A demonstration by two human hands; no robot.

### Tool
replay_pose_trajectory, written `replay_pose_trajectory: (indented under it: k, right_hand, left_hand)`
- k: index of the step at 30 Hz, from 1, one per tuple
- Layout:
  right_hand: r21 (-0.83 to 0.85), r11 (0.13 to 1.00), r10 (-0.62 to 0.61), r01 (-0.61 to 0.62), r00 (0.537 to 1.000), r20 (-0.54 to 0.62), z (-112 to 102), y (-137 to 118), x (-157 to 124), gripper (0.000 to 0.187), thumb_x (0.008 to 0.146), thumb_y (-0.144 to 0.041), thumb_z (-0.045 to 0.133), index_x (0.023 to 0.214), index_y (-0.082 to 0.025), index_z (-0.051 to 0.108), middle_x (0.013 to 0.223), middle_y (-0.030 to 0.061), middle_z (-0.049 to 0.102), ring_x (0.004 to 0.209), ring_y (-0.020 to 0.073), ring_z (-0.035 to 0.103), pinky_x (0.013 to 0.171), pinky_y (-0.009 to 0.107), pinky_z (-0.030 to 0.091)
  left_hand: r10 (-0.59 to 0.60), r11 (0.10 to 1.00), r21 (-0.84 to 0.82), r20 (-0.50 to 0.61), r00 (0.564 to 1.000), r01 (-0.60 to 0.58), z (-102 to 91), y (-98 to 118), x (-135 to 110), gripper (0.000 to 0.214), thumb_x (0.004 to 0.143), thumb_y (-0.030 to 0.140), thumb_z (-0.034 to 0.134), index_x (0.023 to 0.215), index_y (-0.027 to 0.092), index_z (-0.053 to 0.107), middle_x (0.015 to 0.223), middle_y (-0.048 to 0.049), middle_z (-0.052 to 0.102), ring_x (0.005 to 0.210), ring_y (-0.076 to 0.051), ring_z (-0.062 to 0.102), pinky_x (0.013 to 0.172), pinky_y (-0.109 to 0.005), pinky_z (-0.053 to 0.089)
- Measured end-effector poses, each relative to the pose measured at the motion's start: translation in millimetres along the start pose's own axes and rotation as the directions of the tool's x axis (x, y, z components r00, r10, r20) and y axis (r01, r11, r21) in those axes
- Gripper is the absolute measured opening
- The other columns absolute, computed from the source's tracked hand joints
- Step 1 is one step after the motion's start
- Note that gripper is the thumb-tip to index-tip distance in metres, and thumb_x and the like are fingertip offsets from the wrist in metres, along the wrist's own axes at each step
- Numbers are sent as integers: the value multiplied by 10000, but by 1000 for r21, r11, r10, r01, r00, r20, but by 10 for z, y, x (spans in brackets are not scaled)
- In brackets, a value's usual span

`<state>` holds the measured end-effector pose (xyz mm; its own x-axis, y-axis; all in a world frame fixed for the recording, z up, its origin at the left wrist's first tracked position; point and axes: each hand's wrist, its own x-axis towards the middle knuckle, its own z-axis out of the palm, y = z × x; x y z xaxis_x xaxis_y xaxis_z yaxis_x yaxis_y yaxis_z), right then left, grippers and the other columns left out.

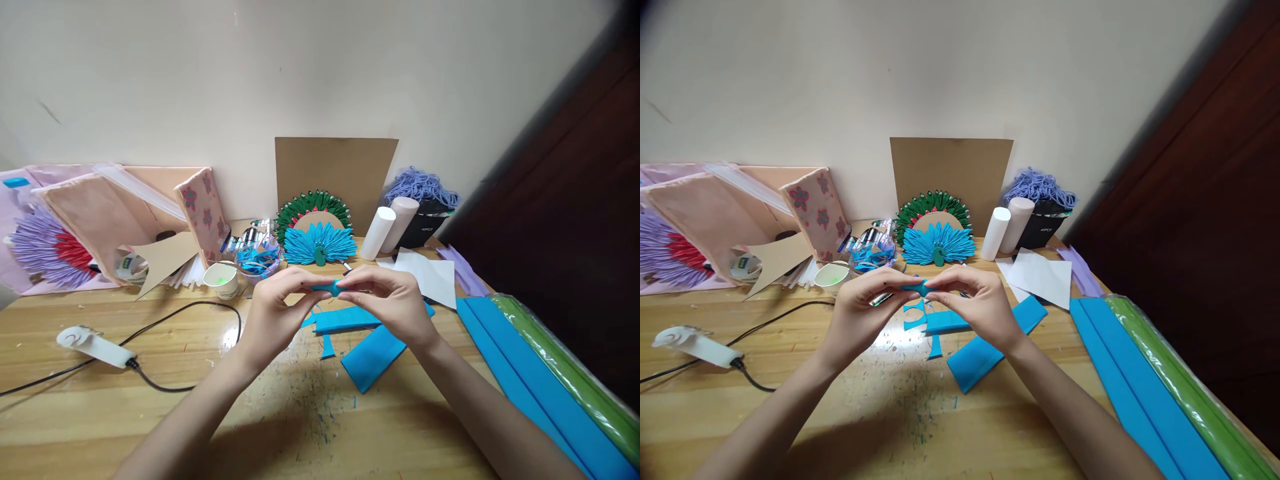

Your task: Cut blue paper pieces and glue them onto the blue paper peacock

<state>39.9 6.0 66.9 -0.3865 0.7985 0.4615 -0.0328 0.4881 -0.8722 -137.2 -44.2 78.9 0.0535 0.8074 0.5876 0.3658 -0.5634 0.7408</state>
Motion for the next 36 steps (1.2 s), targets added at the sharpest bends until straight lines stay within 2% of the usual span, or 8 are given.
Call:
replay_pose_trajectory:
  k: [5,10,20,27,33,36]
  right_hand:
    - [-146,986,-96,83,992,-87,28,-6,-19,102,711,-238,722,812,-232,727,784,26,709,741,170,656,657,308,573]
    - [-225,968,-135,108,985,-107,42,3,-37,74,752,-237,683,812,-243,728,784,24,714,726,173,655,659,319,558]
    - [-230,965,-159,130,981,-115,38,-11,-29,48,766,-228,669,783,-238,713,777,26,696,745,173,634,682,325,548]
    - [-253,955,-185,152,977,-111,62,-20,-37,58,770,-203,662,785,-239,704,773,16,686,754,167,629,708,321,534]
    - [-268,953,-181,144,977,-117,80,-32,-34,27,777,-212,652,757,-213,670,765,23,660,747,163,614,690,309,520]
    - [-267,954,-176,138,977,-123,88,-35,-33,19,777,-218,652,761,-210,653,756,19,643,738,157,605,677,298,510]
  left_hand:
    - [44,999,16,24,999,-44,2,-67,10,203,811,186,606,995,227,682,860,-36,676,783,-135,599,703,-266,496]
    - [70,996,55,29,997,-72,-7,-131,19,226,809,180,604,1013,239,681,827,-34,664,747,-127,585,671,-257,483]
    - [-13,1000,-24,-18,1000,13,-31,-140,21,132,777,221,651,894,219,712,842,-40,697,750,-140,615,677,-279,502]
    - [67,996,60,-35,997,-65,-50,-129,28,118,799,173,619,870,207,707,816,-24,692,747,-124,617,665,-255,494]
    - [104,987,127,-2,995,-103,-67,-105,29,112,811,165,602,867,192,696,821,-31,677,768,-125,615,684,-252,496]
    - [167,962,215,14,986,-166,-61,-84,32,123,785,194,640,894,199,695,915,-56,656,866,-149,605,761,-291,498]
